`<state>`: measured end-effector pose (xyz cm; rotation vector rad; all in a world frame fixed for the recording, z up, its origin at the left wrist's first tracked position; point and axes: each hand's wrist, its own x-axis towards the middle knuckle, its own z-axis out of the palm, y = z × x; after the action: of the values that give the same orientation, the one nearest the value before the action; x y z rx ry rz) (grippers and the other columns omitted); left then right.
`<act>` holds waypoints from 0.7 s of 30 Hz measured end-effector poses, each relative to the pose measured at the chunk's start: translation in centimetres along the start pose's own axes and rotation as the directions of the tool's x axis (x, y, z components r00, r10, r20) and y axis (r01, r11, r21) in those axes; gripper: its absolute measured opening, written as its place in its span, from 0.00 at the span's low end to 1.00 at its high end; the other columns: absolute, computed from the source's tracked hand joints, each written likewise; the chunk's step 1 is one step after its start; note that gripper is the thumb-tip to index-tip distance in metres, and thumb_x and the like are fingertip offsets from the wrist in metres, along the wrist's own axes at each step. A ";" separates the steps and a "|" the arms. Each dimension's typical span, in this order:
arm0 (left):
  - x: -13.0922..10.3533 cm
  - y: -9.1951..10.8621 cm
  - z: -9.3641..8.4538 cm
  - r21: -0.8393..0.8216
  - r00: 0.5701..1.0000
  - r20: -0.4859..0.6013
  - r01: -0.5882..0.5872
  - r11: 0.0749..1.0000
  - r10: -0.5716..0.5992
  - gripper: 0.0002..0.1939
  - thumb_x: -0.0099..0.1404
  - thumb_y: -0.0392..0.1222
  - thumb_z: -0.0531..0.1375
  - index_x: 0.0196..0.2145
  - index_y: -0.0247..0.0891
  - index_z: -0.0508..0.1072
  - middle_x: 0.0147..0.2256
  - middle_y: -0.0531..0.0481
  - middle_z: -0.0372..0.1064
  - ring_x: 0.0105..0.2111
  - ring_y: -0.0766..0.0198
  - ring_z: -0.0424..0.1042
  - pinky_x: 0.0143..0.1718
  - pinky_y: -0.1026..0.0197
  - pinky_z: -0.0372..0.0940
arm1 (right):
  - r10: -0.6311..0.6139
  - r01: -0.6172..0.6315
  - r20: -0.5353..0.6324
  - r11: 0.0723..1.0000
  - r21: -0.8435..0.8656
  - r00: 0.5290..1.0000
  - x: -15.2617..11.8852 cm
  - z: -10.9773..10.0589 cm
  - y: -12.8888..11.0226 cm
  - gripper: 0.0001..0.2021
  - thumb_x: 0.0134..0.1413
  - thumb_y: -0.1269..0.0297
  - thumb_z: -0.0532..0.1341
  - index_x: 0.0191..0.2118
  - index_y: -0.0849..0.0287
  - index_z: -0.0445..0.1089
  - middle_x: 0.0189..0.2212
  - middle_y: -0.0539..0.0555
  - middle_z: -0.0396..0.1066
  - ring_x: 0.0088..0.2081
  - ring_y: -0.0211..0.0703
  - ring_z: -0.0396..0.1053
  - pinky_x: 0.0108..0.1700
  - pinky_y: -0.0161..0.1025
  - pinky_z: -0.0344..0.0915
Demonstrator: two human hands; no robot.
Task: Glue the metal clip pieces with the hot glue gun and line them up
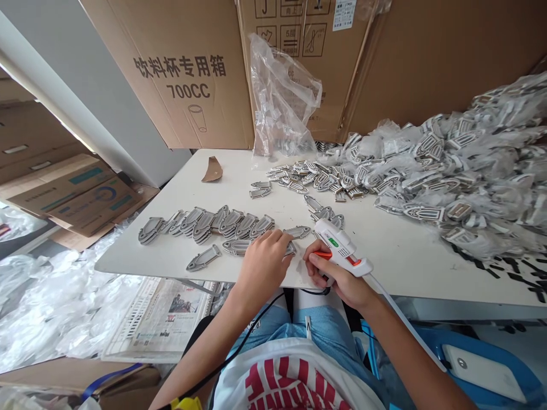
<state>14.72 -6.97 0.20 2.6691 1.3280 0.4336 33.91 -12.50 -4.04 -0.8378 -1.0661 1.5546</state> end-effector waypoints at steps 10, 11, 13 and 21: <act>-0.9 0.8 -0.9 0.114 0.998 0.051 -0.034 0.993 0.028 0.14 0.68 0.31 0.61 0.51 0.41 0.71 0.46 0.44 0.73 0.48 0.50 0.74 0.51 0.49 0.69 | -0.004 0.004 -0.018 1.000 0.006 1.000 0.0 0.1 0.0 0.10 0.69 0.55 0.66 0.40 0.57 0.72 0.27 0.47 0.68 0.22 0.34 0.59 0.26 0.36 0.57; -0.9 0.8 -1.0 0.094 0.998 0.052 -0.044 0.995 0.039 0.15 0.69 0.32 0.62 0.52 0.41 0.71 0.48 0.44 0.72 0.50 0.49 0.73 0.53 0.48 0.69 | -0.008 0.008 -0.024 1.000 0.004 1.000 0.0 0.2 0.0 0.10 0.69 0.55 0.66 0.40 0.56 0.72 0.27 0.47 0.68 0.21 0.34 0.59 0.26 0.36 0.57; -0.8 0.7 -0.9 0.051 0.997 0.046 -0.066 0.997 0.063 0.18 0.70 0.37 0.65 0.56 0.41 0.70 0.51 0.43 0.71 0.53 0.48 0.71 0.55 0.47 0.68 | -0.015 0.015 -0.032 1.000 0.000 0.999 -0.1 0.2 -0.1 0.11 0.69 0.55 0.66 0.40 0.56 0.72 0.27 0.47 0.68 0.21 0.34 0.59 0.26 0.36 0.57; -0.3 0.3 0.0 0.068 0.982 0.027 -0.188 0.980 0.186 0.13 0.78 0.46 0.57 0.52 0.35 0.73 0.56 0.40 0.73 0.60 0.46 0.66 0.66 0.43 0.60 | -0.014 0.014 -0.022 1.000 0.003 1.000 -0.2 0.1 0.0 0.10 0.70 0.56 0.66 0.40 0.56 0.72 0.28 0.47 0.68 0.22 0.34 0.60 0.27 0.36 0.57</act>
<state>14.79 -7.38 0.23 2.8616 1.1110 0.3845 33.88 -12.70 -4.05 -0.8419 -1.0517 1.5313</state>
